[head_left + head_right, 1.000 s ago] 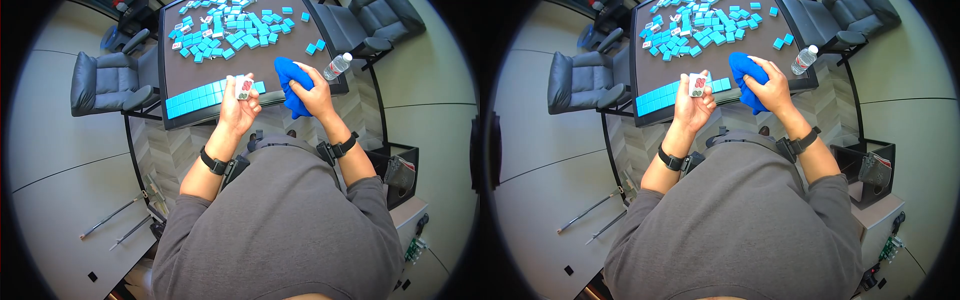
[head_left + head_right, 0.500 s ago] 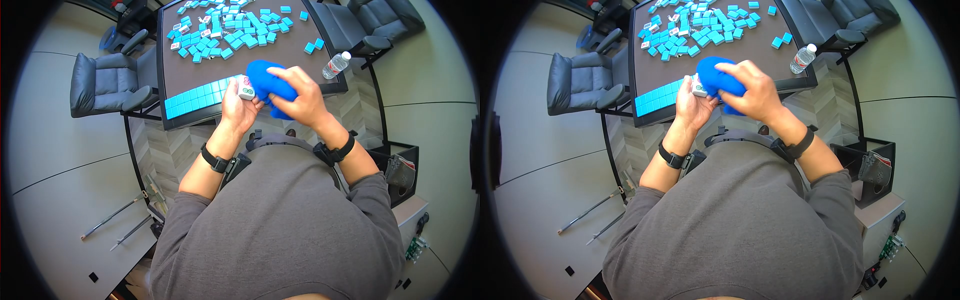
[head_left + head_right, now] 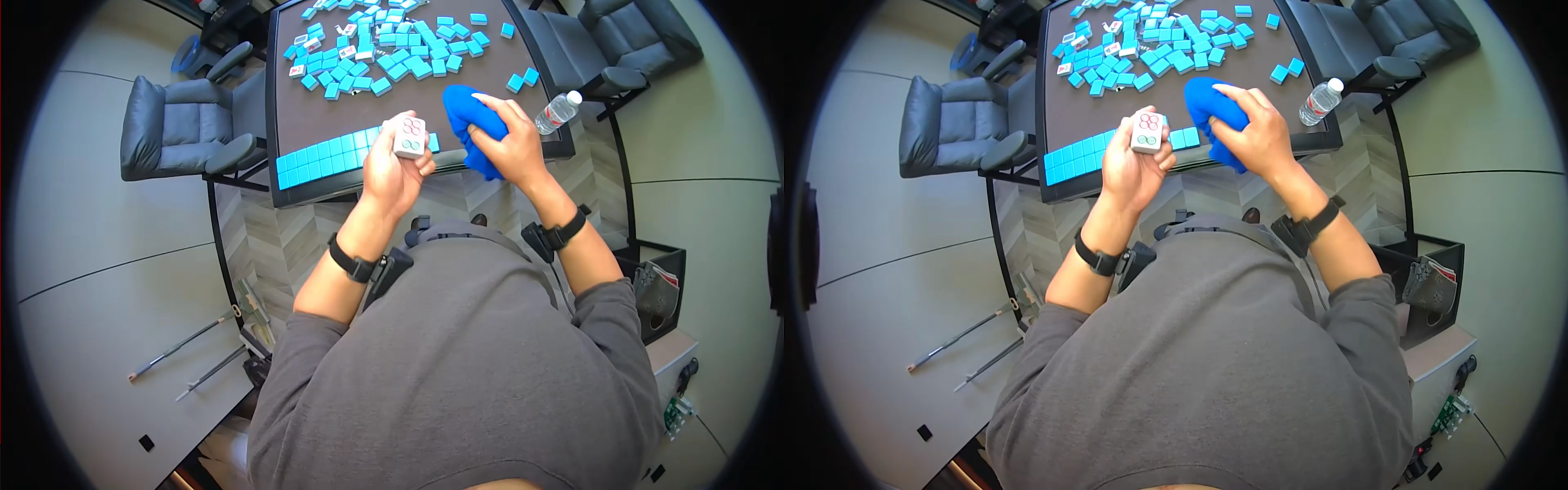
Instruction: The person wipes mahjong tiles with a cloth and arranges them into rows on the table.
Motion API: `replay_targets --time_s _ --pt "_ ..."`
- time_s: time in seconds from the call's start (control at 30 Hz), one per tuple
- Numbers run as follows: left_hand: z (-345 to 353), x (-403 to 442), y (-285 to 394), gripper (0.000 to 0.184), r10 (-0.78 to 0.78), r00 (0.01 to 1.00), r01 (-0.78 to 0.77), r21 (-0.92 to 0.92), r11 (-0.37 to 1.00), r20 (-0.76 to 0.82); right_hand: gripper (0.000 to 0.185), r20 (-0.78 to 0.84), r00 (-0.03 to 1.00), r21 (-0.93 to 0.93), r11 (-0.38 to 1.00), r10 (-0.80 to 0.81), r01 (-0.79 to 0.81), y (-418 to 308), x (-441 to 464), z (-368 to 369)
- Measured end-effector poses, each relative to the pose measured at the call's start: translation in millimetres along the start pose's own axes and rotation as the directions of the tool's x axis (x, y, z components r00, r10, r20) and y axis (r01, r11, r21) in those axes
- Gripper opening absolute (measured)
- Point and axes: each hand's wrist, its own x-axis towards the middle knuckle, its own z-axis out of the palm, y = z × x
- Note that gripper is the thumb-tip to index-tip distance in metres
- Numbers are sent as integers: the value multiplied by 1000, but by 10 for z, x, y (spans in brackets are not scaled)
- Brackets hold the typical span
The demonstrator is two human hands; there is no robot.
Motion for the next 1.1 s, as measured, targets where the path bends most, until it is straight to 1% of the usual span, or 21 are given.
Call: replay_targets --time_s 0.07,0.13,0.17,0.2,0.23,0.27,0.3,0.33,0.37,0.43,0.47,0.53,0.6,0.67,0.73,0.8,0.83,0.9,0.97,1.03,1.1 --pt "-173 124 -48 39 -21 998 22 -19 1000 56 48 38 994 104 989 -107 103 -274 -22 -58" --pt "8 117 -92 40 -71 996 72 22 997 -58 53 87 973 120 972 -215 204 -486 -50 -72" --pt "217 58 -162 40 -29 967 42 44 998 -254 55 106 960 84 965 -258 250 -532 -58 -29" --pt "225 54 -169 40 -35 968 49 50 998 -249 57 126 945 49 953 -301 298 -547 -69 4" --pt "224 57 -164 39 -39 973 55 67 996 -226 56 93 952 61 956 -291 286 -495 -75 39" --pt "215 73 -150 38 -39 979 57 82 995 -202 55 72 962 41 965 -263 260 -408 -53 61" --pt "-139 158 -165 35 -106 990 102 47 994 92 53 56 971 23 972 -234 233 -283 -23 80" --pt "-130 114 -145 34 -133 987 127 61 990 92 50 30 988 -46 987 -150 152 -95 26 135" --pt "-74 56 -122 33 -158 983 151 77 986 94 47 113 994 -225 974 8 18 49 96 108" --pt "128 -41 -45 32 -143 982 133 84 988 123 44 21 988 -165 975 154 -149 465 78 122" --pt "192 -50 16 32 -115 975 104 65 992 189 43 -4 975 -60 974 221 -221 527 28 81" --pt "150 -46 87 40 -45 967 41 20 999 253 44 5 975 -42 974 222 -222 474 -61 -58" --pt "42 22 154 44 -15 990 11 34 999 139 45 33 968 21 968 250 -251 558 -137 -77" --pt "-134 68 152 42 -6 992 6 -3 1000 124 46 45 954 51 953 296 -298 629 -252 -83" --pt "-184 41 169 36 -12 999 10 -47 999 -51 47 43 941 55 940 335 -337 634 -297 -90" --pt "-191 34 191 32 -22 999 21 -14 1000 -27 49 68 916 141 905 395 -401 596 -340 -73" --pt "-162 39 187 32 -40 996 38 -33 999 -83 49 66 914 144 903 399 -405 564 -356 -65" --pt "-140 76 136 33 -66 989 59 -56 997 -132 49 79 934 205 912 348 -356 456 -351 -63" --pt "-193 130 68 31 -79 995 73 -95 993 -64 48 92 939 260 902 333 -345 212 -294 -116" --pt "-205 157 -33 30 -79 995 73 -96 993 -60 48 109 984 321 932 142 -170 -68 -217 -178" --pt "-176 200 -89 31 -98 995 97 -87 991 -8 50 149 989 282 958 19 -61 -297 -132 -202"
